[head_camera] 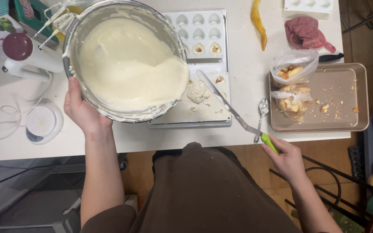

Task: The person pours white cream from a large metal bowl onto trays of molded pastries and uses a spatula to spread the cream evenly over the molds. They repeatedly scoop more cream from the bowl, pour it onto the trays, and smooth it across the surface with the spatula.

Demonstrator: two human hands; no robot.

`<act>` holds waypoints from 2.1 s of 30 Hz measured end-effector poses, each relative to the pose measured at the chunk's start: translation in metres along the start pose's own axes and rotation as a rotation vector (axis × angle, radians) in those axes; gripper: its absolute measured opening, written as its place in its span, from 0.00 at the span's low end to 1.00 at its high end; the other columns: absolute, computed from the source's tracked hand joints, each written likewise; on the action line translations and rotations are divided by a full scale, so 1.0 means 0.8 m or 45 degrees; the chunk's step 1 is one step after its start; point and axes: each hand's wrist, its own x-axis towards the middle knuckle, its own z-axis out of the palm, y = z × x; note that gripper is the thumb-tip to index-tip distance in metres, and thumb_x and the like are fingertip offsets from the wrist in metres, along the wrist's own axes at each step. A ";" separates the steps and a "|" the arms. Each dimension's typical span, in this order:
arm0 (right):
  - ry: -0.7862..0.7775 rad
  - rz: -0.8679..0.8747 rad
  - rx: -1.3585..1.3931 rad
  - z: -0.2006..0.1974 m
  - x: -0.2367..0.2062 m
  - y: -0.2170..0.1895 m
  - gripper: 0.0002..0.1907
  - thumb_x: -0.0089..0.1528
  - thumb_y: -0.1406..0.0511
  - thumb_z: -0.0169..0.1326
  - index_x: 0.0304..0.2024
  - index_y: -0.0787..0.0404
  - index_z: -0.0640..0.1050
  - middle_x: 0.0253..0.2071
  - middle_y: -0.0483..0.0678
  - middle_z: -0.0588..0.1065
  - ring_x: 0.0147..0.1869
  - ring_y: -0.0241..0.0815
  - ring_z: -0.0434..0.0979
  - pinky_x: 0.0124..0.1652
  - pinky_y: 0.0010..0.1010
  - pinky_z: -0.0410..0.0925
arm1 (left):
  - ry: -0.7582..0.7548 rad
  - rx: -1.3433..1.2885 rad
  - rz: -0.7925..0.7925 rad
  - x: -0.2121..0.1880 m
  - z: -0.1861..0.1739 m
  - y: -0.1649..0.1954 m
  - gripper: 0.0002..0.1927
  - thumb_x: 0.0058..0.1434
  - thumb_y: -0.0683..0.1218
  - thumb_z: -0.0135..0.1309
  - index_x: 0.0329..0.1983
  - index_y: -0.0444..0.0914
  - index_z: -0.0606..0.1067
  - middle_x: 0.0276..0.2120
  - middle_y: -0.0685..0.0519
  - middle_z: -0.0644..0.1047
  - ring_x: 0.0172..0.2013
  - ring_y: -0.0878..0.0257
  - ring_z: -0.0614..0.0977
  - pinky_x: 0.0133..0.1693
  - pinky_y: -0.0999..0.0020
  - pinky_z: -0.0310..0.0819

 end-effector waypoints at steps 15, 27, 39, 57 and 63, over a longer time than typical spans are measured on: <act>0.049 -0.445 0.237 0.080 0.071 -0.081 0.18 0.61 0.65 0.62 0.53 0.64 0.80 0.32 0.46 0.75 0.33 0.35 0.73 0.36 0.27 0.66 | 0.065 0.040 0.016 0.003 0.012 -0.011 0.14 0.73 0.46 0.53 0.42 0.28 0.74 0.40 0.43 0.81 0.38 0.59 0.84 0.42 0.65 0.82; 0.239 -0.707 0.083 0.138 0.101 -0.084 0.21 0.59 0.66 0.66 0.55 0.63 0.80 0.33 0.49 0.75 0.31 0.40 0.74 0.32 0.30 0.68 | 0.059 -0.091 -0.161 0.007 0.009 -0.003 0.21 0.72 0.48 0.49 0.57 0.26 0.72 0.53 0.42 0.78 0.51 0.54 0.82 0.53 0.60 0.80; 0.272 -0.634 -0.046 0.079 0.024 0.067 0.22 0.57 0.68 0.64 0.55 0.61 0.79 0.39 0.50 0.77 0.37 0.41 0.78 0.37 0.29 0.71 | -0.176 -0.268 -0.245 0.032 -0.007 0.007 0.23 0.76 0.50 0.41 0.66 0.31 0.68 0.62 0.43 0.75 0.62 0.51 0.78 0.65 0.56 0.74; -0.704 0.588 1.101 0.064 0.036 -0.044 0.17 0.68 0.59 0.45 0.50 0.63 0.78 0.21 0.46 0.72 0.15 0.36 0.68 0.15 0.30 0.65 | -0.226 -0.112 -0.060 0.011 0.034 -0.005 0.21 0.78 0.48 0.41 0.63 0.27 0.70 0.58 0.42 0.77 0.57 0.53 0.81 0.60 0.58 0.78; -0.788 0.605 1.402 0.111 0.022 -0.103 0.20 0.71 0.56 0.41 0.49 0.66 0.74 0.23 0.48 0.72 0.16 0.39 0.69 0.16 0.32 0.66 | -0.149 -0.292 -0.100 -0.012 0.051 -0.026 0.24 0.77 0.51 0.37 0.67 0.30 0.66 0.63 0.42 0.73 0.62 0.51 0.77 0.65 0.56 0.73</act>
